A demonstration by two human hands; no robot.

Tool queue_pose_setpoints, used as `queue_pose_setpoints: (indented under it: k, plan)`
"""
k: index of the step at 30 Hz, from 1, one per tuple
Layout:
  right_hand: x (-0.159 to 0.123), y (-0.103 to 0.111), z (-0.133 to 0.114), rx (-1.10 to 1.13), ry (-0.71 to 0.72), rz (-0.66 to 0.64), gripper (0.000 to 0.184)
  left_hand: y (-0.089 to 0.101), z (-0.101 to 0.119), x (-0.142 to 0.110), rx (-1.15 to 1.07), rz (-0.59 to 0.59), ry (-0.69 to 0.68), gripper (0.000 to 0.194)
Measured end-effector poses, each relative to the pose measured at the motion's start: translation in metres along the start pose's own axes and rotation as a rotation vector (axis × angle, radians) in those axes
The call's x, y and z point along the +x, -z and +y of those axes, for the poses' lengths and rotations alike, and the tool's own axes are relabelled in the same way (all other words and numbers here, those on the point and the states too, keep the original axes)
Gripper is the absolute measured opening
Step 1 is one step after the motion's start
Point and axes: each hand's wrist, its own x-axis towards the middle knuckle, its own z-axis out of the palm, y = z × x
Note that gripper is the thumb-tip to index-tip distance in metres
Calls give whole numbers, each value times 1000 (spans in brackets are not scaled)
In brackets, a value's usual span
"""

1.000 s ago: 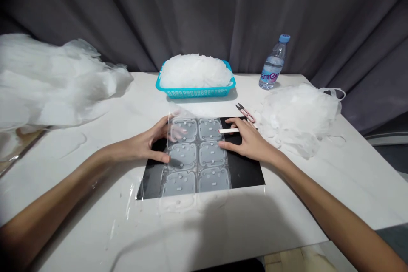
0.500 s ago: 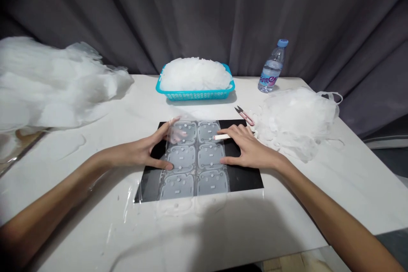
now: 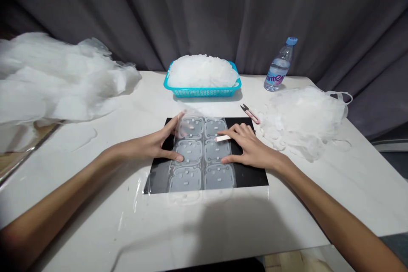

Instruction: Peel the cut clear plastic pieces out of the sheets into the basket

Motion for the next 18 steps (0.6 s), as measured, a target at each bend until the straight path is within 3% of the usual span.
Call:
queue_pose_setpoints:
  k: [5,11,15,18]
  plan:
    - [5,-6,12,-50,17,79,63,1,1,4,-26,53,-11,124]
    - [4,-7,13,-55,-16,124,66,1,-8,9,-74,120,-26,119]
    - [2,-5,8,-29,-35,111,65,0,-14,11,-127,128,-71,118]
    - [-1,-1,2,14,-17,61,75,0,-16,11,-119,119,-78,117]
